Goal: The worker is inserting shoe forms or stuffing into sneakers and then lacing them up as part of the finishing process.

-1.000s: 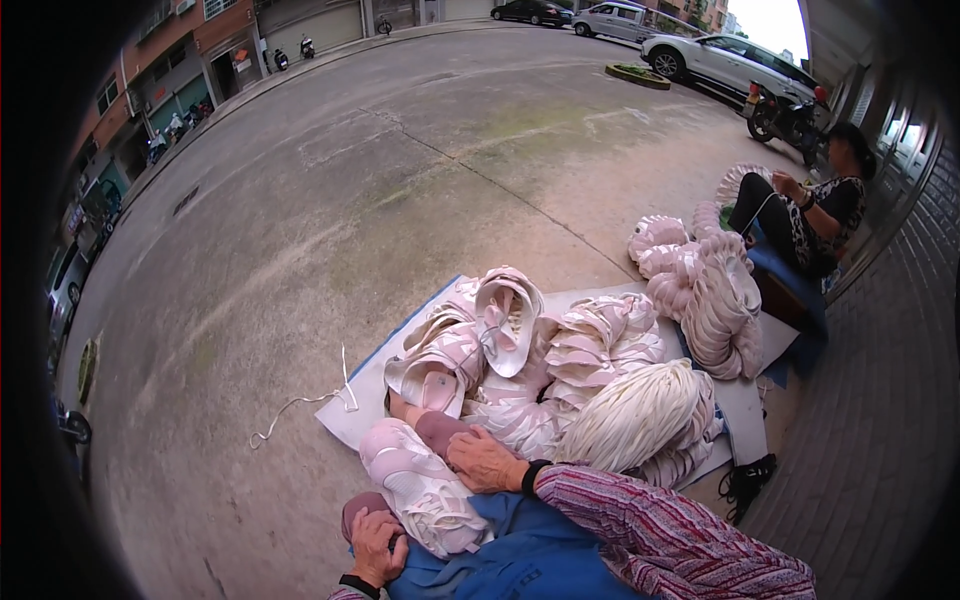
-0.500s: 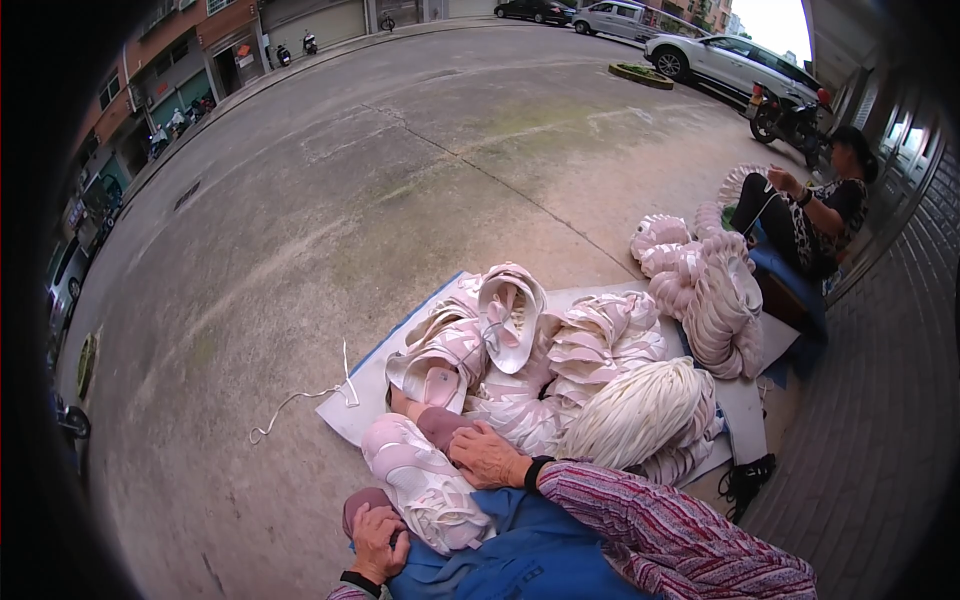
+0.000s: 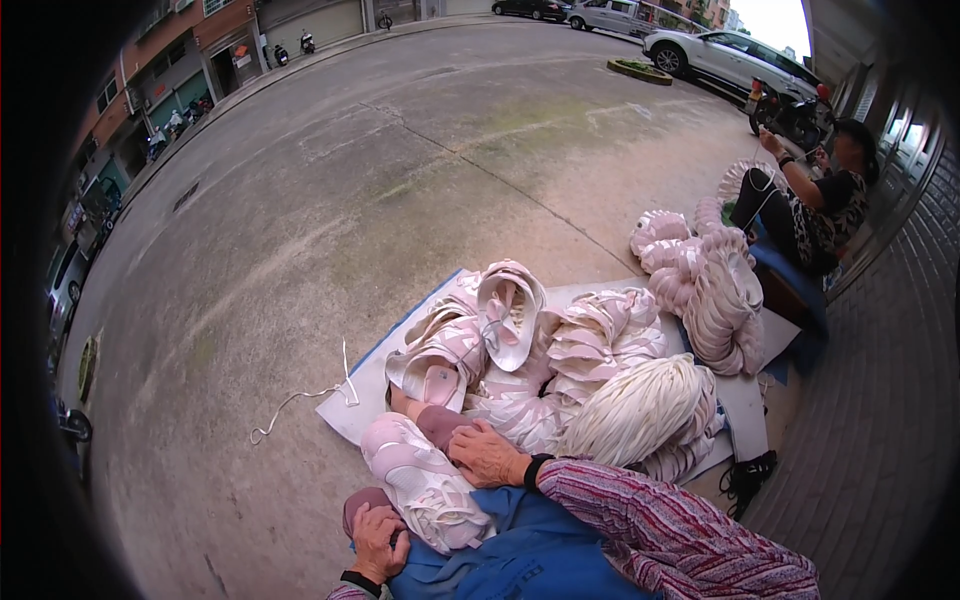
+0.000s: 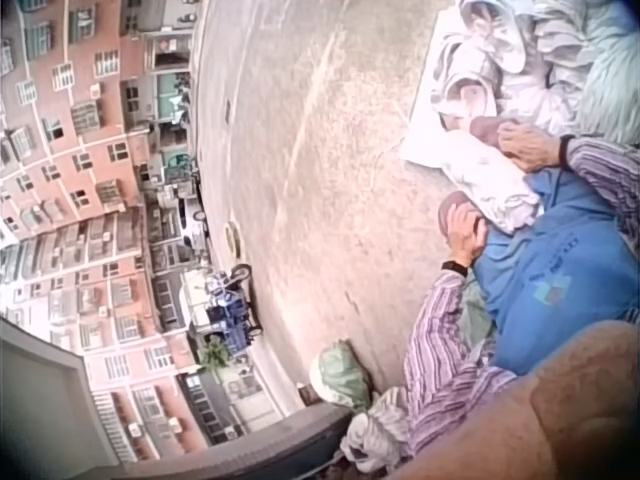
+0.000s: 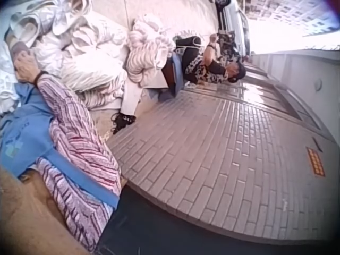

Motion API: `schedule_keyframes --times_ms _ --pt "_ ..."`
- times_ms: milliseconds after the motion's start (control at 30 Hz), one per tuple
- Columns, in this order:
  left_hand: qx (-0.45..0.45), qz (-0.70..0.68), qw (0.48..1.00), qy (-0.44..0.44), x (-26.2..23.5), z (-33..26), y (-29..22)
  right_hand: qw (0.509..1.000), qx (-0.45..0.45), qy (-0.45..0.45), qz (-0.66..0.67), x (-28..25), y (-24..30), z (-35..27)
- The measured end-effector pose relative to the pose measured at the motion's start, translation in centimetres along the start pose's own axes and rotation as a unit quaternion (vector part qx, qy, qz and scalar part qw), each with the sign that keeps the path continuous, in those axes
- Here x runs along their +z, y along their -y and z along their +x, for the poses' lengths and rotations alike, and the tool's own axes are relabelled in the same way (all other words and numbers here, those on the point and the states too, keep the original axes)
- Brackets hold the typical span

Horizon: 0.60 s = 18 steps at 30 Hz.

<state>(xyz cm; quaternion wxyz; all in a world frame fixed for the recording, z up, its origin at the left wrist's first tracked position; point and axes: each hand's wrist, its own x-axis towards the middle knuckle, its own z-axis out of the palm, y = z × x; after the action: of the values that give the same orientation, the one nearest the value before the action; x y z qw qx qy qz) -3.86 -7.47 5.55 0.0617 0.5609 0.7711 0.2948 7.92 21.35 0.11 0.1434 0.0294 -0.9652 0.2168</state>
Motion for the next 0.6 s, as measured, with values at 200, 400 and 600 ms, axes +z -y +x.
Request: schedule_keyframes --times_ms 200,400,600 --pt "0.0 -0.002 1.0 -0.002 0.09 0.01 0.1 1.0 -0.005 -0.006 -0.004 0.04 -0.12 0.03" --pt "-0.003 0.001 1.0 -0.001 0.13 -0.13 0.25 1.0 -0.005 -0.005 0.002 0.14 -0.19 0.03" --pt "-0.001 0.003 1.0 -0.001 0.2 -0.21 0.35 1.0 -0.003 -0.003 -0.003 0.13 -0.08 0.02"
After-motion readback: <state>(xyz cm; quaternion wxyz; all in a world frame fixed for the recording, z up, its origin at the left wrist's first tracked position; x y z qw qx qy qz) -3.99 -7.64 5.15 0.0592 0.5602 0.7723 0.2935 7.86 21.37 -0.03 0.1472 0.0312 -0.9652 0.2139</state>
